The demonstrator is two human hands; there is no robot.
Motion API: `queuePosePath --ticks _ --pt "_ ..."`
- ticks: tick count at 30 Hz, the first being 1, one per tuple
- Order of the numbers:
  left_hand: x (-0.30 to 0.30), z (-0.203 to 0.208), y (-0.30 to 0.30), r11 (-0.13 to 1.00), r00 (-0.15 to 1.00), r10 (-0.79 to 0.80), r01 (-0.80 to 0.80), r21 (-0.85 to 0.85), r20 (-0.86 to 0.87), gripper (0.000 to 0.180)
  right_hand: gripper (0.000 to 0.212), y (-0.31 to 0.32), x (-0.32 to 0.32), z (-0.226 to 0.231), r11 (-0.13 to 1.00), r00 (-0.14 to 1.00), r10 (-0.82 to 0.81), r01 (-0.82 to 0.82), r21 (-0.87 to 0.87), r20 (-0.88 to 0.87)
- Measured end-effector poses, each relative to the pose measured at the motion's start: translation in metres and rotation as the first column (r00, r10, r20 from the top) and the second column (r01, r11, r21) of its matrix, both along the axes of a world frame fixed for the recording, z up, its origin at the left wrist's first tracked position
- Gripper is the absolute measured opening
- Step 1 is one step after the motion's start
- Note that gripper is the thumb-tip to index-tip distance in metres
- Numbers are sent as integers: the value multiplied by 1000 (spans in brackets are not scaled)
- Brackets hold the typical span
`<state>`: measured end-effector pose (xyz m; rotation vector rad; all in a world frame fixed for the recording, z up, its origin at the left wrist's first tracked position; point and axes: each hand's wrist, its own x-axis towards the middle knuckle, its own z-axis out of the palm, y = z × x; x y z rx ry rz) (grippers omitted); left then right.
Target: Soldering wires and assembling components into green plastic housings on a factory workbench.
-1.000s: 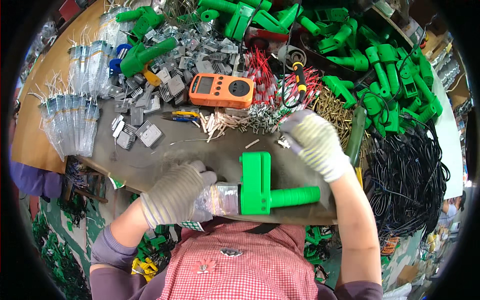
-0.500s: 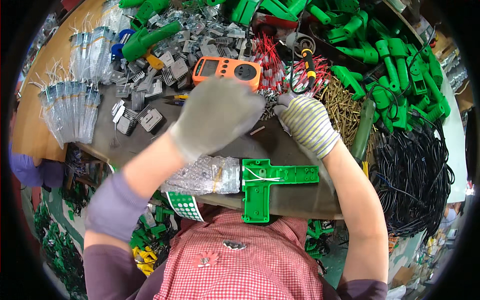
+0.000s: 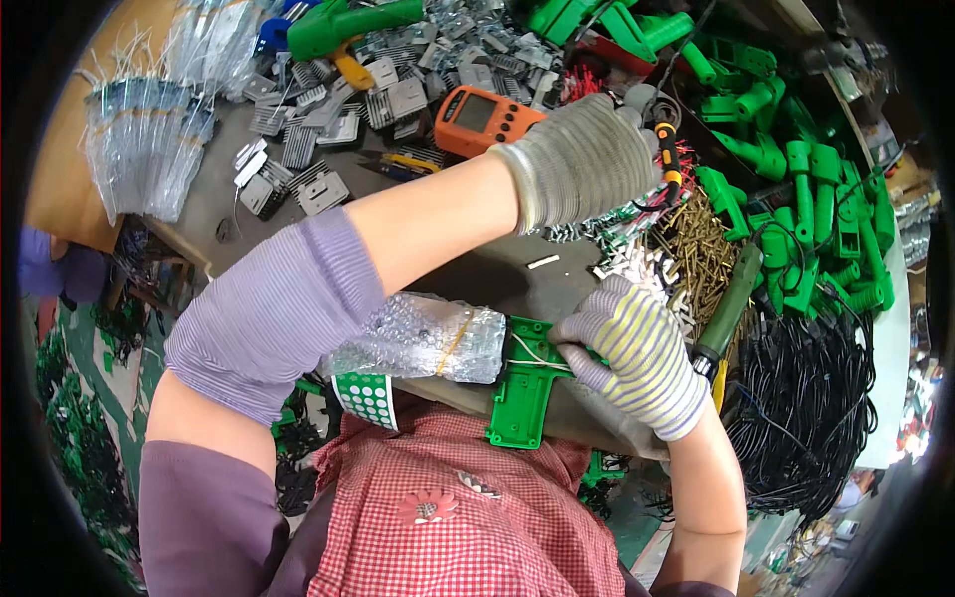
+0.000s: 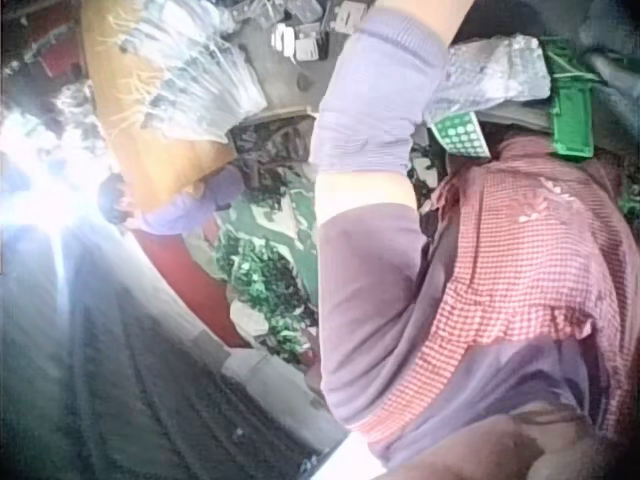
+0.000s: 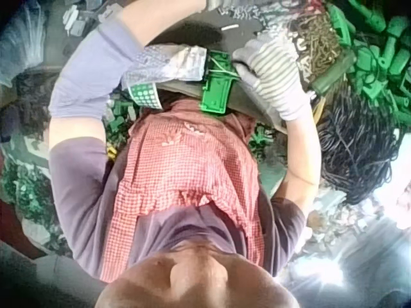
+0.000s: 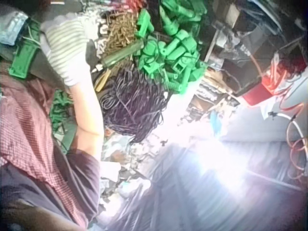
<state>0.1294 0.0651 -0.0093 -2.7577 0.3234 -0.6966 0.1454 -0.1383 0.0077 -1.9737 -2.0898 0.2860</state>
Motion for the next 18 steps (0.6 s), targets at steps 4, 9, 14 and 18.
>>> queuePosePath --ticks 4,9,14,18 --pt "-48 4 -10 921 968 -22 117 -372 249 17 12 2 -3 -9 1000 986 4 -8 -26 -165" --pt "-101 -6 -23 799 983 0 112 -591 186 22 11 5 -8 -12 998 990 58 -60 8 127" --pt "-113 -63 -22 683 995 64 16 -730 82 20 17 5 -10 -14 999 997 10 -6 -42 81" --pt "-113 -65 -23 631 995 74 7 -776 70 18 21 8 -18 -6 991 982 94 -77 -105 163"
